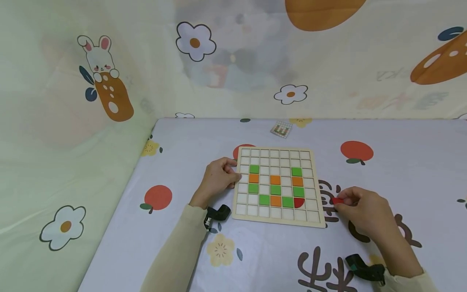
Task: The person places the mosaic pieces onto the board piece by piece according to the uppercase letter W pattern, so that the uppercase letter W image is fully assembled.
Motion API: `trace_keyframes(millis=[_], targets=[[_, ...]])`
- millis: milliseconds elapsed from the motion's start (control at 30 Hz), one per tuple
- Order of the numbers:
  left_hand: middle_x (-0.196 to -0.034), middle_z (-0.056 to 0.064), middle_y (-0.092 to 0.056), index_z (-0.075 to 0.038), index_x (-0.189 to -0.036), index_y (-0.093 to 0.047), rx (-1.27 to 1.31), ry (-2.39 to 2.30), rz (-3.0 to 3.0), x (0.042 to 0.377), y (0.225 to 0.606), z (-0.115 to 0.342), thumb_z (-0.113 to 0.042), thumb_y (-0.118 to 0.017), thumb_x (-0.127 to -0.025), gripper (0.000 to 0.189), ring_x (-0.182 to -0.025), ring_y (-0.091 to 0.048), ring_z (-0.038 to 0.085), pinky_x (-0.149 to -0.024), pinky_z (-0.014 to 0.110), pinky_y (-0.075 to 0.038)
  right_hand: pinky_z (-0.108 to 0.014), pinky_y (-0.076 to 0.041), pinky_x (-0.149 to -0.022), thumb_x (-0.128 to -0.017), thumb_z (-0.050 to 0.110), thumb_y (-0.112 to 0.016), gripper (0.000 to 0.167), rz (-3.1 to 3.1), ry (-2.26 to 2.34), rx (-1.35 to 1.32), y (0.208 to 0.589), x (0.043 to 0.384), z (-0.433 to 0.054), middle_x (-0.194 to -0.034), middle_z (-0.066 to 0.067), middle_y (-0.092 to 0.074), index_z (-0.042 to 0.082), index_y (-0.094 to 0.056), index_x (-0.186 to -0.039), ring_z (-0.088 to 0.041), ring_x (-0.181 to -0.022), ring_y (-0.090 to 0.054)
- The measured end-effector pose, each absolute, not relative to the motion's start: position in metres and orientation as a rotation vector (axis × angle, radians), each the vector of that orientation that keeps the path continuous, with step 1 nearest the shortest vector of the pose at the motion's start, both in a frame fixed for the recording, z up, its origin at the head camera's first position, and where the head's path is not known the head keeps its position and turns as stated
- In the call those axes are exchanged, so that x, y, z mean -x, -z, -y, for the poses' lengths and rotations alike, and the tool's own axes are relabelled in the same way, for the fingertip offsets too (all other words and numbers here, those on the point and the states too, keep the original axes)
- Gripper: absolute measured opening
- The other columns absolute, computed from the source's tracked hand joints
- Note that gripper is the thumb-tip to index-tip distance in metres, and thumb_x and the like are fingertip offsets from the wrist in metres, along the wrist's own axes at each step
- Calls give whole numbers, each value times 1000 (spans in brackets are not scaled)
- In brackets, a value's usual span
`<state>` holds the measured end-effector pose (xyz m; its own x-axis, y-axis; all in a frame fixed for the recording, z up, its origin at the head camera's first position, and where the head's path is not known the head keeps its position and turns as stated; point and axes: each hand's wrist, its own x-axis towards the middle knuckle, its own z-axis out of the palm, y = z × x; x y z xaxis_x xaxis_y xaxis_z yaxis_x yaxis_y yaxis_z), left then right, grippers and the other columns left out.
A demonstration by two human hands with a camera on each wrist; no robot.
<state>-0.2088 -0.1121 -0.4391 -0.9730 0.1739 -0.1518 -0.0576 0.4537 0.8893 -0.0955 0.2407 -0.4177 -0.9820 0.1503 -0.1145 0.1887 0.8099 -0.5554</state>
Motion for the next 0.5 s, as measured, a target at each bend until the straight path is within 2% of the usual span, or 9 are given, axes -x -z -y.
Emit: trace_keyframes(millis=[200, 300, 400, 500], targets=[[-75, 7, -64, -6, -111, -64, -101, -1526, -2486, 209, 440, 112, -7, -78, -84, 31, -53, -60, 16, -52, 24, -50, -29, -42, -48, -85, 19, -77, 18, -2939, 977, -274, 418, 94, -238, -74, -3, -63, 6, -68, -94, -23, -71, -54], [-75, 7, -64, -7, -111, -64, -98, -1524, -2486, 209, 440, 112, -7, -78, -84, 30, -53, -60, 16, -52, 24, -50, -28, -44, -49, -86, 18, -77, 16, -2969, 1039, -235, 419, 94, -235, -77, -4, -66, 6, -69, -94, -20, -69, -58], [-75, 7, -64, -7, -111, -64, -95, -1525, -2487, 209, 440, 112, -7, -78, -84, 30, -53, -60, 16, -52, 24, -50, -27, -48, -50, -87, 15, -74, 16, -2948, 1145, -211, 419, 93, -230, -83, -7, -67, 6, -70, -99, -17, -67, -62], [-75, 7, -64, -7, -111, -64, -91, -1527, -2487, 209, 440, 112, -7, -78, -84, 30, -53, -60, 16, -52, 24, -50, -26, -51, -52, -87, 13, -74, 23, -2867, 1248, -206, 417, 93, -224, -90, -10, -66, 4, -69, -106, -15, -67, -63]])
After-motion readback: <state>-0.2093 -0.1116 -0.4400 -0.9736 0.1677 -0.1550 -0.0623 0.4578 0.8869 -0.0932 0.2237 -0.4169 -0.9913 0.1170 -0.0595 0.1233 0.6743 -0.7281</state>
